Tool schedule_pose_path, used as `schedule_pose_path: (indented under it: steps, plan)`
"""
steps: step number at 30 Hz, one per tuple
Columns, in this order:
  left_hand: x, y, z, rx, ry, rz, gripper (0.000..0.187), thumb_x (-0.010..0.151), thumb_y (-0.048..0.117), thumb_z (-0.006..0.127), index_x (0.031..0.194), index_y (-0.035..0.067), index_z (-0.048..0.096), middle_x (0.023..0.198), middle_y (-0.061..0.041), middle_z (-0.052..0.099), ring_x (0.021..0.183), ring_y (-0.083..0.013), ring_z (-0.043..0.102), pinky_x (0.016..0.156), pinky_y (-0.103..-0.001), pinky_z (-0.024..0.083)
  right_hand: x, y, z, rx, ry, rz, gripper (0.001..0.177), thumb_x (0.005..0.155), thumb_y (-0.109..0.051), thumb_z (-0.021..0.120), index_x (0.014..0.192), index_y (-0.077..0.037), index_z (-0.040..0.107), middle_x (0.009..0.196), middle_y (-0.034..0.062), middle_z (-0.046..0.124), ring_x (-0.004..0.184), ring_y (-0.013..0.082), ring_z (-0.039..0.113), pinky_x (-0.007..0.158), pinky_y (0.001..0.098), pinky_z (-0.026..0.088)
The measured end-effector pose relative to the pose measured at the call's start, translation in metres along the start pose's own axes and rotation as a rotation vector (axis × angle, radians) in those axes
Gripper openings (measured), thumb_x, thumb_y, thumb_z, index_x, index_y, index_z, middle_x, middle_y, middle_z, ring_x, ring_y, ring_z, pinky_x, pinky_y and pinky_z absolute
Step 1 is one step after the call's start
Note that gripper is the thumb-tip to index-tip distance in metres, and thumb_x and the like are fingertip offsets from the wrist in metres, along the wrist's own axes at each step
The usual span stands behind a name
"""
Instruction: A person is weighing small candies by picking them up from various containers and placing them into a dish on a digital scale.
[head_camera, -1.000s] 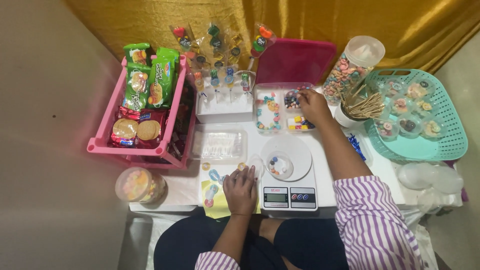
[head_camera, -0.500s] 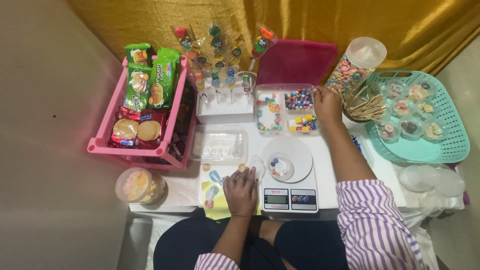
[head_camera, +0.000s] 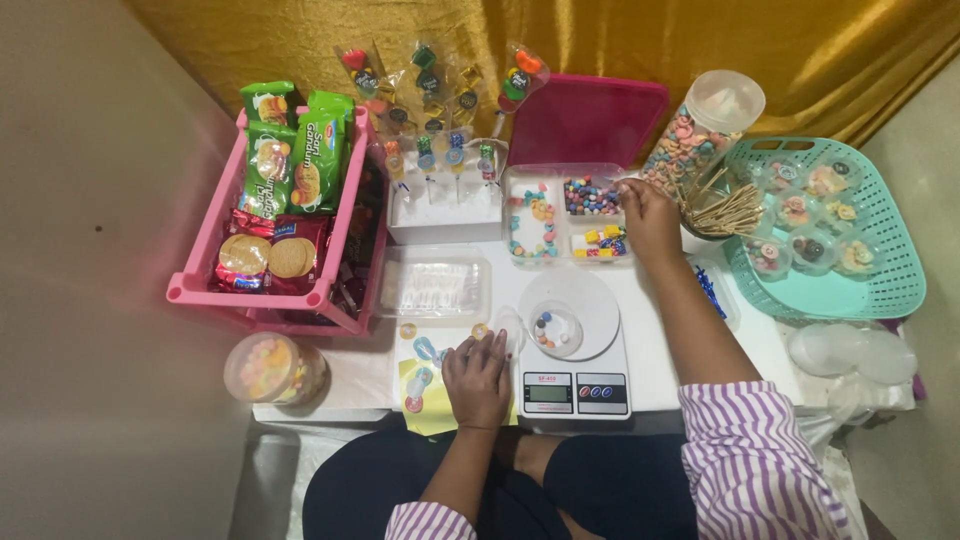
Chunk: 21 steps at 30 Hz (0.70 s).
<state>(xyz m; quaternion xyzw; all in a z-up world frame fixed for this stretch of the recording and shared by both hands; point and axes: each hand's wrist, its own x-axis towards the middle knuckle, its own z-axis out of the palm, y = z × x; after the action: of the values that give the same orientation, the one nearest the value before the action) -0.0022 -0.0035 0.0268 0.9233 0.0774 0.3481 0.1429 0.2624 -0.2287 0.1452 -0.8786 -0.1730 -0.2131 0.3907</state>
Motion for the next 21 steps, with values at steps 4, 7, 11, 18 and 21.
schedule_pose_path:
  steps: [4, 7, 11, 18, 21]
  plan:
    - [-0.002, -0.001, 0.002, 0.004, -0.002, 0.001, 0.041, 0.096, 0.040, 0.063, 0.136, 0.043, 0.065, 0.122, 0.008, 0.070, 0.122, -0.0208, 0.059, 0.108, -0.051, 0.039, -0.007, -0.007, -0.010, 0.000, -0.071, 0.038, 0.022, 0.110, -0.026, 0.060, 0.119, -0.012, 0.076, 0.092, 0.0125, 0.075, 0.096, 0.0362, 0.071, 0.086, 0.0467, 0.054]
    - [-0.001, -0.001, 0.001, 0.005, -0.018, -0.001, 0.040, 0.097, 0.040, 0.062, 0.136, 0.043, 0.064, 0.122, 0.008, 0.070, 0.123, -0.0207, 0.058, 0.108, -0.051, 0.038, -0.016, 0.010, 0.003, -0.059, -0.164, 0.041, 0.020, 0.108, -0.030, 0.063, 0.117, -0.018, 0.076, 0.092, 0.0058, 0.076, 0.093, 0.0271, 0.074, 0.086, 0.0426, 0.057]
    - [-0.001, 0.000, 0.000, 0.005, -0.012, 0.007, 0.039, 0.097, 0.040, 0.061, 0.136, 0.042, 0.065, 0.121, 0.008, 0.070, 0.122, -0.0204, 0.059, 0.108, -0.050, 0.039, -0.022, 0.016, 0.015, -0.059, -0.169, 0.047, 0.021, 0.107, -0.019, 0.062, 0.120, -0.011, 0.076, 0.103, 0.0108, 0.075, 0.099, 0.0335, 0.072, 0.089, 0.0443, 0.056]
    - [0.000, 0.001, -0.001, 0.004, -0.006, 0.007, 0.040, 0.095, 0.040, 0.063, 0.135, 0.042, 0.065, 0.120, 0.008, 0.071, 0.122, -0.0212, 0.059, 0.107, -0.051, 0.039, -0.005, 0.027, 0.015, 0.032, 0.011, -0.019, 0.019, 0.105, -0.010, 0.061, 0.118, -0.010, 0.075, 0.098, 0.0131, 0.072, 0.099, 0.0378, 0.070, 0.089, 0.0479, 0.054]
    - [0.001, 0.001, -0.002, 0.007, -0.005, 0.012, 0.039, 0.096, 0.040, 0.062, 0.135, 0.042, 0.066, 0.119, 0.008, 0.071, 0.122, -0.0204, 0.059, 0.108, -0.050, 0.039, -0.003, 0.003, 0.004, -0.007, -0.058, -0.046, 0.019, 0.108, -0.017, 0.060, 0.116, -0.009, 0.074, 0.099, 0.0122, 0.073, 0.099, 0.0363, 0.071, 0.089, 0.0469, 0.055]
